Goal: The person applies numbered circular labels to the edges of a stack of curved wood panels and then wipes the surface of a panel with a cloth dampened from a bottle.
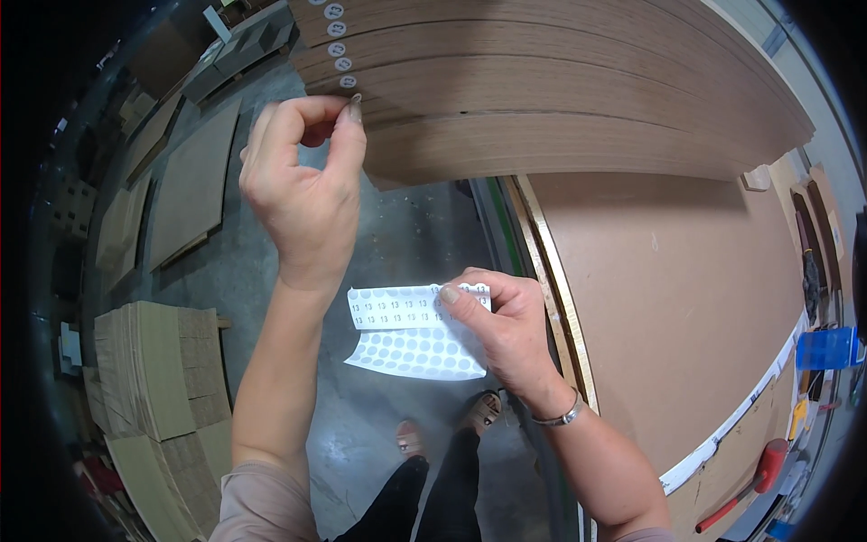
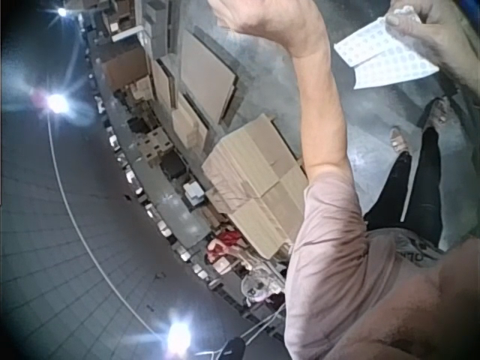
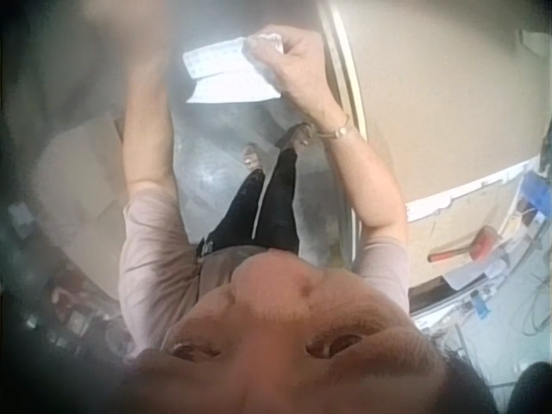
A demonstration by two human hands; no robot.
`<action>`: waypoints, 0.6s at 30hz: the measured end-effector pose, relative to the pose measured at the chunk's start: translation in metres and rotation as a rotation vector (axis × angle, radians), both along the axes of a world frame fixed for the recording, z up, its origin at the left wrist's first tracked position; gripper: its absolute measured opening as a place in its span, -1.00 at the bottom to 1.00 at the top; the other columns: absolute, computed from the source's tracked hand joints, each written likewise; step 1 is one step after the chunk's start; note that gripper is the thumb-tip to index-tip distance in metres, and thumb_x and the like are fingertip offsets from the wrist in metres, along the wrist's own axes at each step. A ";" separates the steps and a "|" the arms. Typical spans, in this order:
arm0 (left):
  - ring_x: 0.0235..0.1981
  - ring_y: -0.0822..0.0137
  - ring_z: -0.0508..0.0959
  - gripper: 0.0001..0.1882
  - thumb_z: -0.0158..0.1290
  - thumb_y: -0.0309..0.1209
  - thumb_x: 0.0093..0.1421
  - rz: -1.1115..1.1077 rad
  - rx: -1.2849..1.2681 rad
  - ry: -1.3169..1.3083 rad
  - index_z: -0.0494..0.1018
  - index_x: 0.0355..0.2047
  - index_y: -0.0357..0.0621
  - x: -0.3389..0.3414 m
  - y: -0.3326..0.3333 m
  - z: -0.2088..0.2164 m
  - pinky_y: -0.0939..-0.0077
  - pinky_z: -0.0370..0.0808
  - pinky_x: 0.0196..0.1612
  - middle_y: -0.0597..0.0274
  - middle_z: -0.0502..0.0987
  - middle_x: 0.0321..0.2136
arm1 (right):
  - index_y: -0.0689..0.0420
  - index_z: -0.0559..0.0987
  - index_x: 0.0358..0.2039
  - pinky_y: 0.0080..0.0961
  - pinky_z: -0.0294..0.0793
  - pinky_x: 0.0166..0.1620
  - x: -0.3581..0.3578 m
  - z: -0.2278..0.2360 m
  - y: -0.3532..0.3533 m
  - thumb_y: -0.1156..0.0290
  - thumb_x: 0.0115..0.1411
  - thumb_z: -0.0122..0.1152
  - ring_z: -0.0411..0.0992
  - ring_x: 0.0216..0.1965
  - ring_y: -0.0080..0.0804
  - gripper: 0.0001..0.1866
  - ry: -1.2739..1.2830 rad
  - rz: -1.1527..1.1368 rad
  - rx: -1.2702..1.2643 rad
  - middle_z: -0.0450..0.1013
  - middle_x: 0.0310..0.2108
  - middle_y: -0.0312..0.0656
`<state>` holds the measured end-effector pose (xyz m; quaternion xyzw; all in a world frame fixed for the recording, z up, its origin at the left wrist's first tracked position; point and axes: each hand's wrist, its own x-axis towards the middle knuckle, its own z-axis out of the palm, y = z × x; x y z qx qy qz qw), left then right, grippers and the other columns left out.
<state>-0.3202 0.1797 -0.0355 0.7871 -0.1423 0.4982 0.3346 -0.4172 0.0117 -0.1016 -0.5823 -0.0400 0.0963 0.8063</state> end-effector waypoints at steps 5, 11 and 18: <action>-0.49 0.36 0.51 -0.90 0.22 -0.54 0.01 0.051 0.014 -0.017 0.49 -0.52 -0.18 0.005 -0.002 0.000 0.43 0.36 -0.30 0.31 0.52 -0.54 | 0.32 0.63 -0.42 -0.70 0.35 -0.37 -0.001 0.001 0.001 0.48 0.22 0.24 0.38 -0.45 -0.70 -0.85 0.002 0.008 0.023 0.50 -0.50 -0.33; -0.46 0.36 0.49 -0.85 0.25 -0.49 0.00 0.133 0.080 -0.008 0.46 -0.50 -0.14 0.003 -0.004 -0.001 0.39 0.32 -0.23 0.34 0.49 -0.53 | 0.32 0.62 -0.42 -0.70 0.36 -0.37 -0.001 0.000 -0.001 0.48 0.22 0.24 0.38 -0.45 -0.70 -0.84 0.018 0.018 0.003 0.49 -0.51 -0.33; -0.45 0.32 0.48 -0.82 0.29 -0.44 -0.02 0.175 -0.034 0.077 0.46 -0.51 -0.13 -0.012 0.006 0.007 0.43 0.30 -0.27 0.34 0.48 -0.54 | 0.30 0.63 -0.40 -0.70 0.37 -0.36 -0.001 0.006 -0.002 0.44 0.22 0.25 0.39 -0.46 -0.69 -0.83 0.025 -0.011 0.010 0.51 -0.49 -0.33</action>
